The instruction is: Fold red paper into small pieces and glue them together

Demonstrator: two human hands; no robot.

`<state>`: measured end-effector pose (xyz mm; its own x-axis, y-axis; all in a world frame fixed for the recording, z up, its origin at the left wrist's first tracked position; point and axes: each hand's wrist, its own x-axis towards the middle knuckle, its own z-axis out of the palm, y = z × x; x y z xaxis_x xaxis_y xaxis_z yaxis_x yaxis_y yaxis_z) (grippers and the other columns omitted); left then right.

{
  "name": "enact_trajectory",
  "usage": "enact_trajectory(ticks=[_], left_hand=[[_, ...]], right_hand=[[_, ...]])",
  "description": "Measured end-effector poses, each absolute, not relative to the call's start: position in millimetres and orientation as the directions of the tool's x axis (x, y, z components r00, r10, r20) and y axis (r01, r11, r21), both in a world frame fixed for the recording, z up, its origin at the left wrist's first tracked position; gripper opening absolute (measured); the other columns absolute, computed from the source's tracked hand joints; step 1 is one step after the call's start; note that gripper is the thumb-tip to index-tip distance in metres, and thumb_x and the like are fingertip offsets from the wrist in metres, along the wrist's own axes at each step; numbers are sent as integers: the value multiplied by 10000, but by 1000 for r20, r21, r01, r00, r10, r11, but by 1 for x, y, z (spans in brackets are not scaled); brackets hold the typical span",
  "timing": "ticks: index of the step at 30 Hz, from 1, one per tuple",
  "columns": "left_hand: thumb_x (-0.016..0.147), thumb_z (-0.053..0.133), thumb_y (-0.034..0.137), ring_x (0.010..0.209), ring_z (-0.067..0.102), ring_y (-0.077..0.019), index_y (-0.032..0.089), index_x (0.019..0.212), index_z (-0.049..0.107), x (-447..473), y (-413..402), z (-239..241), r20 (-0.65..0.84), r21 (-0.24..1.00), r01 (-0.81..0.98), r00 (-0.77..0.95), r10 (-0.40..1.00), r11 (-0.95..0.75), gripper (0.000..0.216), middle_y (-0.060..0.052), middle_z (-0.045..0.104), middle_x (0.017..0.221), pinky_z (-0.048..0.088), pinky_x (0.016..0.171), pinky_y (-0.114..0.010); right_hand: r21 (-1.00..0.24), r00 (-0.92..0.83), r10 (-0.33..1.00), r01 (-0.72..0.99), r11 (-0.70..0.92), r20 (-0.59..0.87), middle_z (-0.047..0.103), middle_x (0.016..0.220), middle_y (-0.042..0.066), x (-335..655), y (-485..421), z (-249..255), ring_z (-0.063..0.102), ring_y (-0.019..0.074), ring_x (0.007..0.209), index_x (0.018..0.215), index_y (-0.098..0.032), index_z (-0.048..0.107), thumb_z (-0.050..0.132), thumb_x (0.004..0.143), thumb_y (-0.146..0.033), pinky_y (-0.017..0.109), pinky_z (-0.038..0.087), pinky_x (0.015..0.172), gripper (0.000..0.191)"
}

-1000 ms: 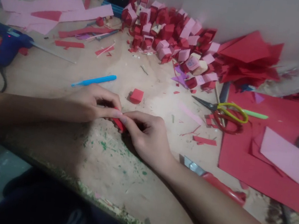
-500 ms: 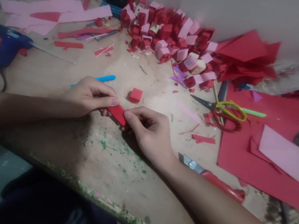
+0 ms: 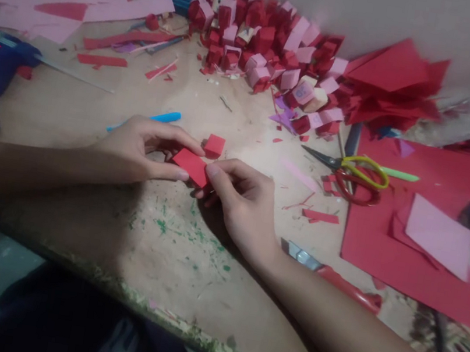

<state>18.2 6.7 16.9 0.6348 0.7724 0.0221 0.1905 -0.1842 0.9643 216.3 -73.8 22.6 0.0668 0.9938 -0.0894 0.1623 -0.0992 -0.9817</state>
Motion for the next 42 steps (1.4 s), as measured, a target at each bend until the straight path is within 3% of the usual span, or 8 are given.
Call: enact_trajectory(ticks=[6, 13, 17, 23, 26, 30, 35, 42], left_hand=[[838, 775, 290, 899, 755, -188, 165, 1031, 788, 19, 11, 13, 43, 988, 89, 625, 779, -126, 230, -59, 786, 982, 628, 825, -312], [935, 666, 275, 752, 742, -153, 180, 902, 805, 18, 11, 12, 96, 981, 76, 605, 791, -178, 171, -26, 778, 826, 605, 674, -246], [928, 661, 244, 754, 744, -147, 173, 906, 788, 18, 11, 11, 115, 979, 71, 586, 802, -192, 147, -21, 782, 848, 587, 645, -223], [933, 660, 259, 656, 693, -126, 194, 1019, 721, 17, 6, 8, 113, 976, 82, 594, 796, -200, 124, 8, 722, 747, 541, 569, -213], [934, 661, 251, 614, 652, -104, 224, 1119, 661, 16, 4, 8, 126, 972, 84, 605, 786, -221, 187, 21, 688, 750, 502, 535, -202], [898, 678, 200, 762, 682, -103, 242, 1111, 634, 13, 4, 11, 225, 950, 48, 579, 784, -308, 222, -13, 695, 1034, 548, 624, -211], [806, 754, 142, 984, 697, -160, 215, 968, 710, 10, 5, 19, 269, 904, 43, 716, 644, -425, 183, -66, 575, 1392, 604, 746, -265], [870, 746, 194, 1079, 675, -181, 229, 896, 796, 15, 9, 16, 259, 863, 116, 736, 626, -493, 67, -51, 701, 1166, 579, 890, -295]], right_hand=[[-988, 42, 995, 116, -100, -96, 762, 770, 26, 213, -73, 24, 700, 155, 639, 1008, -219, 769, 831, 858, -453, 262, 566, 552, 284], [-986, 47, 996, 151, -77, -70, 777, 827, 31, 215, -73, 23, 669, 139, 605, 990, -220, 796, 837, 845, -461, 266, 565, 543, 284], [-989, 9, 999, 141, -37, -36, 787, 900, 38, 218, -73, 22, 652, 137, 593, 1051, -242, 804, 851, 816, -500, 278, 559, 537, 352], [-965, 33, 997, 252, -73, -67, 733, 733, 10, 214, -72, 27, 609, 121, 557, 878, -201, 802, 842, 846, -356, 256, 517, 538, 163], [-964, 60, 995, 249, -91, -78, 692, 640, 2, 214, -72, 26, 595, 118, 540, 769, -188, 771, 814, 874, -328, 242, 485, 517, 180], [-983, 93, 993, 165, -84, -69, 707, 638, 5, 216, -73, 22, 606, 121, 535, 786, -191, 765, 801, 892, -325, 242, 464, 504, 175], [-992, 98, 993, 100, -71, -62, 718, 636, 3, 217, -73, 20, 613, 112, 528, 798, -190, 771, 797, 902, -304, 235, 460, 506, 156], [-996, 71, 995, 50, -68, -64, 737, 666, 5, 216, -72, 20, 644, 127, 549, 811, -194, 776, 819, 881, -312, 257, 516, 531, 144]])
